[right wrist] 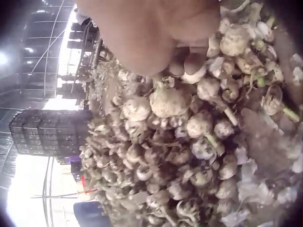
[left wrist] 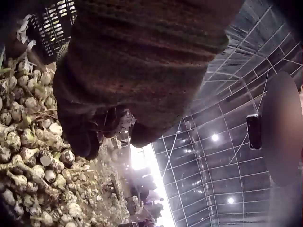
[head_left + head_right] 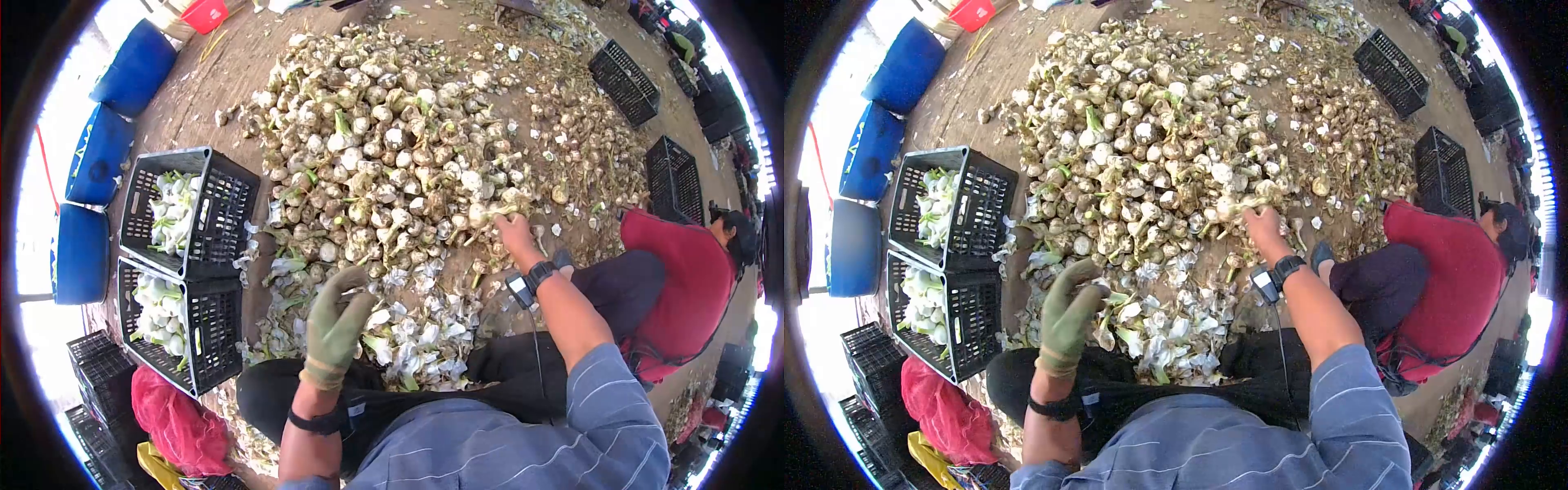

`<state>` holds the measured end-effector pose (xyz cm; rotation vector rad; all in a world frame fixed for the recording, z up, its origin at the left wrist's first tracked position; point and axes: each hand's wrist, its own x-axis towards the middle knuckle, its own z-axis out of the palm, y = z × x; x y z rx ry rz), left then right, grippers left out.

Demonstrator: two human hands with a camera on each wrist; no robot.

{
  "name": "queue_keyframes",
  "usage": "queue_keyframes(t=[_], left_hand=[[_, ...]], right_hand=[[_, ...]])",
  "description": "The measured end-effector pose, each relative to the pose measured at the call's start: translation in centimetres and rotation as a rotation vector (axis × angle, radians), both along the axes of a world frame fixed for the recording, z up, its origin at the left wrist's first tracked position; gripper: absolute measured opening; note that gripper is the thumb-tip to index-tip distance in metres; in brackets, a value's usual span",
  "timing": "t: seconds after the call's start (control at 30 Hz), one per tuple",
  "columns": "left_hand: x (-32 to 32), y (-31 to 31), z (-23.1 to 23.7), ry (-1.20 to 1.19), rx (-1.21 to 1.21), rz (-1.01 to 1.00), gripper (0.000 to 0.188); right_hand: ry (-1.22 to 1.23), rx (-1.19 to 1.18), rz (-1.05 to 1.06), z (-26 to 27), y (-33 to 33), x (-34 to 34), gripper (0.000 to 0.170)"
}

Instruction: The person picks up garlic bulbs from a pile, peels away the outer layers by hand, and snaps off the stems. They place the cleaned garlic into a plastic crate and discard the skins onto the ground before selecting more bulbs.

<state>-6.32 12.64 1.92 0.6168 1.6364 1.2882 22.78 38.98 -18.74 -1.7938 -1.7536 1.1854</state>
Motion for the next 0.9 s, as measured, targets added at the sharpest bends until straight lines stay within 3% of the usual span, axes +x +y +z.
queue_keyframes(t=[0.03, 0.17, 0.2, 0.23, 0.33, 0.47, 0.5, 0.6, 0.8, 0.9], left_hand=[[0.9, 0.0, -0.2, -0.026, 0.029, 0.010, 0.041], [3.2, 0.0, -3.1, 0.093, 0.116, -0.046, 0.072], [4.1, -0.1, -3.2, 0.084, 0.160, -0.046, 0.078], [4.6, -0.3, -3.0, 0.001, 0.122, -0.128, 0.084], [6.1, -1.8, -1.2, -0.321, 0.032, -0.242, 0.078], [7.4, -4.6, -2.0, 0.027, 0.137, -0.265, 0.067], [7.8, -5.1, -1.7, 0.262, 0.154, -0.266, 0.064], [8.2, -5.9, -2.1, 0.632, 0.281, -0.292, 0.065], [8.7, -6.8, -0.5, 0.725, 0.279, -0.369, 0.063], [8.8, -7.3, -0.5, 0.700, 0.301, -0.324, 0.062]], right_hand=[[0.116, -0.103, 0.014, 4.8, -1.6, -2.2, 0.023], [0.279, -0.337, 0.389, 13.5, -7.1, -5.8, 0.019], [0.175, -0.393, 0.406, 18.9, -9.5, -7.3, 0.024], [0.253, -0.495, 0.434, 18.1, -11.3, -6.8, 0.028], [0.565, -0.403, 0.389, 17.5, -16.7, -6.4, 0.032], [0.638, -0.416, 0.234, 18.4, -21.4, -5.5, 0.026], [0.668, -0.430, 0.171, 19.1, -22.5, -5.5, 0.026], [0.807, -0.445, 0.061, 18.1, -24.3, -5.5, 0.024], [0.819, -0.489, 0.137, 16.8, -25.0, -4.5, 0.021], [0.955, -0.479, 0.041, 17.8, -25.7, -5.6, 0.019]])
